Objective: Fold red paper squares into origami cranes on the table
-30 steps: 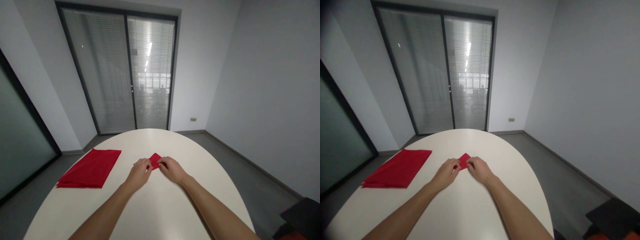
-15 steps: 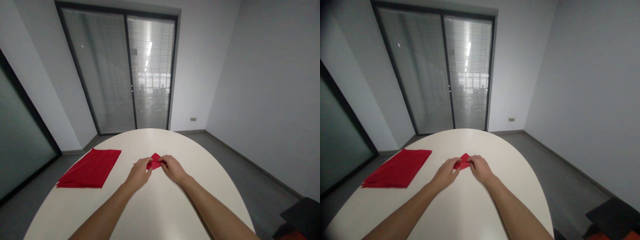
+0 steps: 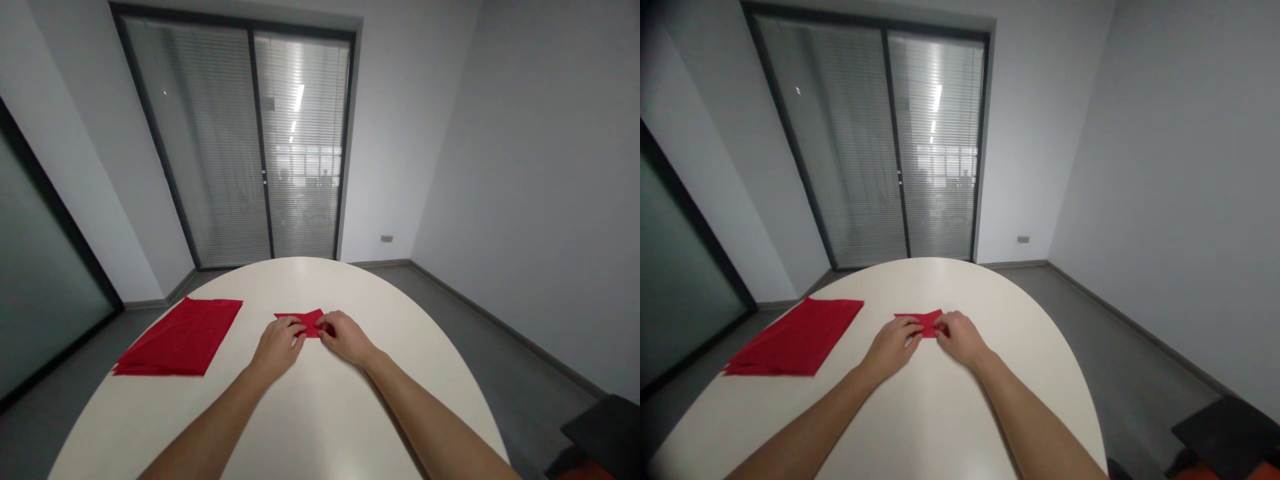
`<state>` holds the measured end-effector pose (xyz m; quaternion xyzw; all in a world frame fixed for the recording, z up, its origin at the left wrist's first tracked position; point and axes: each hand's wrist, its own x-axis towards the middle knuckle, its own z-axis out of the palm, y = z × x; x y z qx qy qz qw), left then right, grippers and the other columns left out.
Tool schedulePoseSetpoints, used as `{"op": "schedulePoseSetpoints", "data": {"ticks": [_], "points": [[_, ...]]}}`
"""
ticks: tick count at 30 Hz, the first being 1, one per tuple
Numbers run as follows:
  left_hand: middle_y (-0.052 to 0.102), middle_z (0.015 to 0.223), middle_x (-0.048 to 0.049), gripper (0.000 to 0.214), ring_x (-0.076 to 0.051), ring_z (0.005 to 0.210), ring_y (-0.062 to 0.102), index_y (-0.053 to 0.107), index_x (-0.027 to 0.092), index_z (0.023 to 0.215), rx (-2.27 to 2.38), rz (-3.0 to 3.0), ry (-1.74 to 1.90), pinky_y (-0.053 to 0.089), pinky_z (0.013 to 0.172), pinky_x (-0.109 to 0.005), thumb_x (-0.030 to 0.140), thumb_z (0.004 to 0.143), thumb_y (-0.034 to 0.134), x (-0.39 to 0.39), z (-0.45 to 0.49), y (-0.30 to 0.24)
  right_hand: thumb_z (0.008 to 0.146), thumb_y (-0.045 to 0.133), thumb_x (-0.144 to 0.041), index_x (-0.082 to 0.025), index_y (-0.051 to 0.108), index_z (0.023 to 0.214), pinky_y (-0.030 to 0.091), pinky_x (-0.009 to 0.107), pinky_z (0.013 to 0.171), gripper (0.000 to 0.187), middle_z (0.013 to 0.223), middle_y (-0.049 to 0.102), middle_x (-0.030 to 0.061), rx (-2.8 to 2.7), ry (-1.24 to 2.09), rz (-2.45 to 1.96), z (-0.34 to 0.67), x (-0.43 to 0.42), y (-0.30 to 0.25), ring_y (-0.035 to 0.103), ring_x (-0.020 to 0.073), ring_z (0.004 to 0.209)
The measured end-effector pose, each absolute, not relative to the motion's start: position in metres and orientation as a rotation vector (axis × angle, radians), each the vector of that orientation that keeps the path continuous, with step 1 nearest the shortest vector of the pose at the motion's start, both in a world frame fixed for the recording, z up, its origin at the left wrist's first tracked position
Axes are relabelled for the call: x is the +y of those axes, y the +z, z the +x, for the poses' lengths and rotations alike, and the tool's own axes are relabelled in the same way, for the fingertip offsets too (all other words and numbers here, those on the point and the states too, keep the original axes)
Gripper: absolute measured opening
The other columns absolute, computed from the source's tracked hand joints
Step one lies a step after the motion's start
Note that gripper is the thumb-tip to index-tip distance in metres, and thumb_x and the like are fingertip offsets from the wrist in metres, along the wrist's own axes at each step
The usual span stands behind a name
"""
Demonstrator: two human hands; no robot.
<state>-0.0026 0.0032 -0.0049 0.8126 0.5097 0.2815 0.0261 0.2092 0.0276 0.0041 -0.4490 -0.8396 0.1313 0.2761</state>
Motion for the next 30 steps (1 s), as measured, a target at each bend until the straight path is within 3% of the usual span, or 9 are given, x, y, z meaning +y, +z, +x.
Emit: {"op": "schedulePoseSetpoints", "data": {"ticks": [5,12,18,23,30], "points": [[0.070,0.121,-0.0098,0.028,-0.027,0.112,0.063,0.074,0.021,0.114,1.683,2.482,0.838,0.047,0.101,-0.043,0.020,0.093,0.055,0.006,-0.002,-0.009,0.090,0.058,-0.016,-0.019,0.074,0.108,0.044,0.034,0.095,0.024,0.110,0.071,0.0091,-2.293,0.359,-1.098,0.211,0.028,0.003,0.060,0.0220,0.104],[0.071,0.108,-0.0081,0.019,-0.026,0.103,0.061,0.069,0.020,0.105,1.844,2.469,0.867,0.047,0.091,-0.040,0.015,0.092,0.056,0.006,-0.006,-0.006,0.087,0.064,-0.023,-0.021,0.076,0.097,0.045,0.032,0.086,0.016,0.089,0.068,0.0061,-2.340,0.288,-1.128,0.213,0.025,0.007,0.060,0.0212,0.092],[0.073,0.093,-0.0056,0.019,-0.025,0.091,0.064,0.071,0.021,0.092,1.640,2.610,0.810,0.045,0.087,-0.040,0.013,0.092,0.054,0.003,-0.002,0.000,0.089,0.061,-0.024,-0.019,0.072,0.112,0.046,0.036,0.097,0.026,0.113,0.069,0.0110,-2.339,0.264,-1.091,0.212,0.025,0.001,0.061,0.0238,0.108],[0.074,0.095,-0.0055,0.021,-0.024,0.092,0.066,0.072,0.021,0.092,1.610,2.645,0.802,0.044,0.088,-0.041,0.023,0.096,0.052,-0.002,0.003,0.003,0.089,0.064,-0.031,-0.015,0.065,0.129,0.031,0.049,0.117,0.043,0.138,0.060,0.0174,-2.342,0.208,-1.131,0.211,0.027,-0.004,0.050,0.0309,0.132],[0.072,0.104,-0.0064,0.020,-0.026,0.099,0.065,0.072,0.020,0.103,1.645,2.606,0.837,0.046,0.094,-0.041,0.034,0.092,0.063,-0.004,0.003,0.002,0.085,0.069,-0.036,-0.016,0.066,0.126,0.047,0.043,0.101,0.046,0.118,0.068,0.0141,-2.336,0.263,-1.069,0.209,0.024,0.004,0.062,0.0276,0.110]]}}
